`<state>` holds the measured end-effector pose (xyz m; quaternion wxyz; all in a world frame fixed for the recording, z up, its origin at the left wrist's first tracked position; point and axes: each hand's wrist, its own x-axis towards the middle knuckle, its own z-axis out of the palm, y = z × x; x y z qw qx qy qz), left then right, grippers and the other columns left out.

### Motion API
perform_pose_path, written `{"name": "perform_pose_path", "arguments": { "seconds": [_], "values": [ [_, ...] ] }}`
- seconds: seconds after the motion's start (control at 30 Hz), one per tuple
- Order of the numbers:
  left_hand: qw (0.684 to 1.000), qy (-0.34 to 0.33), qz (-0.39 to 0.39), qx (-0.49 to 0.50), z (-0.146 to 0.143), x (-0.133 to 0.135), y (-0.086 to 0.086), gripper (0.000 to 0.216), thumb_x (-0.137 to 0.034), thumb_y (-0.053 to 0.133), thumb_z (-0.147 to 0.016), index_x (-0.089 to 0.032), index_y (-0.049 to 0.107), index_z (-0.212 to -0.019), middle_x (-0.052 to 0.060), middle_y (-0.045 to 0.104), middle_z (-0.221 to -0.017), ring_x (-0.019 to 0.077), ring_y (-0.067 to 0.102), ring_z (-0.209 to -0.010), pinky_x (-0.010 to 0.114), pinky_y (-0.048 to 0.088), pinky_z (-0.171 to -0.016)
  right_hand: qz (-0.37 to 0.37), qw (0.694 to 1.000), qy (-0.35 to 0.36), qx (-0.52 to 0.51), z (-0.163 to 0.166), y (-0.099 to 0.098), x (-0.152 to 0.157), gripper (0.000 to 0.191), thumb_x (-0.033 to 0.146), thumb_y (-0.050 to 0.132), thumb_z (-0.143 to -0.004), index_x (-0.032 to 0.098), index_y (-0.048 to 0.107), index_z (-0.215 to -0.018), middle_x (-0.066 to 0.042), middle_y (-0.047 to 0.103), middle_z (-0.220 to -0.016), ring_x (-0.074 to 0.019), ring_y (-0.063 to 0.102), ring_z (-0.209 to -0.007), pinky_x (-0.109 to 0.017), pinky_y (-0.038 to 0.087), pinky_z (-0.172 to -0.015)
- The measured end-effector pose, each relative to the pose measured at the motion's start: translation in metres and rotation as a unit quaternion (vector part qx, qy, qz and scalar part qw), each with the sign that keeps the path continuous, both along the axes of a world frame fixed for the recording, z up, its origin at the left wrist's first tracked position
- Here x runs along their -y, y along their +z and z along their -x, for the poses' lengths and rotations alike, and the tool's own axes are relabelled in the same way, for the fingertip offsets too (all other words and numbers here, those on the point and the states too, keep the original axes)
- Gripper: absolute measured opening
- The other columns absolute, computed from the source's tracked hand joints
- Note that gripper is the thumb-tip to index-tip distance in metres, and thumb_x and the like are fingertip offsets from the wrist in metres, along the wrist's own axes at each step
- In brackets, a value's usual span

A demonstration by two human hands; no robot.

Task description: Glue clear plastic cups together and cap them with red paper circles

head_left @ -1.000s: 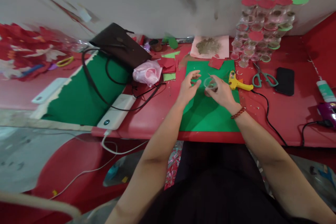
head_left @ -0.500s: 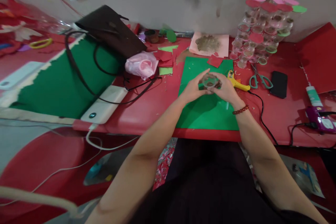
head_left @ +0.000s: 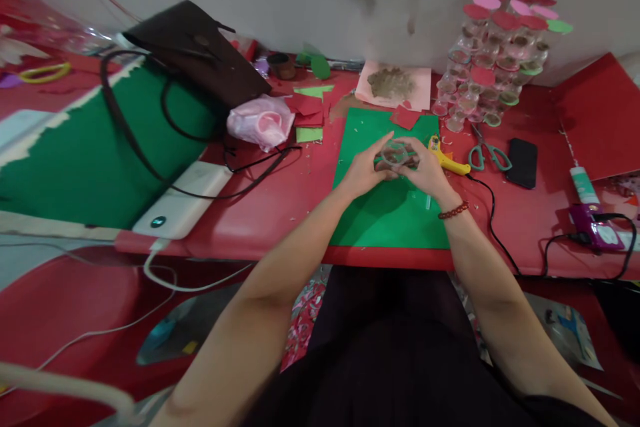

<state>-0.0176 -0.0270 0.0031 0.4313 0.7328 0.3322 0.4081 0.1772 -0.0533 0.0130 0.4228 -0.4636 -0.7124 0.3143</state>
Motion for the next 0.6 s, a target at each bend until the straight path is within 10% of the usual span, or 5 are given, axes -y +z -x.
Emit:
{"name": "perform_pose_path", "arguments": {
  "seconds": [0.6],
  "values": [
    [0.999, 0.017, 0.033, 0.011, -0.001, -0.003, -0.008, 0.075, -0.024, 0.082, -0.077, -0.024, 0.057, -0.148, 0.009, 0.074, -0.121, 0.0232, 0.071, -0.108, 0.045, 0.055, -0.104, -0.116, 0.988, -0.039, 0.099, -0.006, 0.019, 0.007, 0.008, 0.025, 0.075, -0.092, 0.025, 0.081, -0.088, -0.005, 0.073, -0.099, -0.0198, 0.069, -0.093, -0.037, 0.058, -0.086]
  ]
}}
